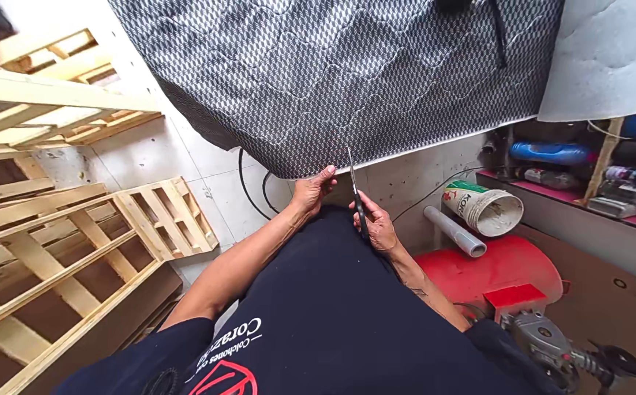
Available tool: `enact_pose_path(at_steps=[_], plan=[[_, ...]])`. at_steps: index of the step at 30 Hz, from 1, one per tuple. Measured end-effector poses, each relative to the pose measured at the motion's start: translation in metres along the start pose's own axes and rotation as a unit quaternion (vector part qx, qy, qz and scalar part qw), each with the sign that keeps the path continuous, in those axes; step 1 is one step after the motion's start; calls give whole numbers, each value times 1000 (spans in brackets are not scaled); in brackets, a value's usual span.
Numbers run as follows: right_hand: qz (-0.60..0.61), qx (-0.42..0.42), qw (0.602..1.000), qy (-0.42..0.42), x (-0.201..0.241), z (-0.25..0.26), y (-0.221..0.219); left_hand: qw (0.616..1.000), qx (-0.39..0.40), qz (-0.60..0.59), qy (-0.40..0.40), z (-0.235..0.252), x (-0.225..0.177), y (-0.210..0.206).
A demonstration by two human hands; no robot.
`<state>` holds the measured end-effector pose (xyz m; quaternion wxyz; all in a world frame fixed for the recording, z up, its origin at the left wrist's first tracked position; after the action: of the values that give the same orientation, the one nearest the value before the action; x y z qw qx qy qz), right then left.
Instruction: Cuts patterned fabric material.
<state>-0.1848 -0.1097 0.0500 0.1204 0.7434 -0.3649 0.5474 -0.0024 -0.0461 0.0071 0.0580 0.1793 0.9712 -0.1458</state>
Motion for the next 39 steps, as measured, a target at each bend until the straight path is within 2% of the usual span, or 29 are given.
enact_pose_path(at_steps=[4, 10, 14, 21, 26, 30, 34, 39], plan=[[-4, -1, 1000, 3, 1, 23, -8, 1000, -1, 13, 2, 0, -1, 2], [-9, 2, 1000, -6, 2, 19, -3, 1000, 4, 21, -8, -3, -3, 4], [-12, -5, 1000, -8, 7, 37, -5, 999, 6, 34, -21, -1, -3, 5], [-6, -6, 1000, -6, 10, 45, -5, 993, 26, 75, -83, 1, -6, 11], [-5, -24, 1000, -7, 14, 73, -6, 989, 14, 101, -105, 1, -9, 12], [0, -13, 1000, -18, 18, 75, -2, 982, 29, 122, -139, 3, -13, 16], [29, -5, 999, -19, 25, 100, -9, 972, 45, 135, -185, 7, -16, 21], [34, -13, 999, -28, 27, 113, -4, 964, 41, 171, -197, 4, -28, 26]])
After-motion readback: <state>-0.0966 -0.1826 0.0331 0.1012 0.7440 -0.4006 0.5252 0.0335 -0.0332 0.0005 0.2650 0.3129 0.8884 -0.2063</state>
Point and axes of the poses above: each hand's wrist, its own z-axis towards the middle knuckle, its own y-axis out of the back of the hand, x = y × z, the point moved 3 cm from there along z, towards the middle knuckle, and after that the axes turned 13 degrees about y, right-handed, at the moved point
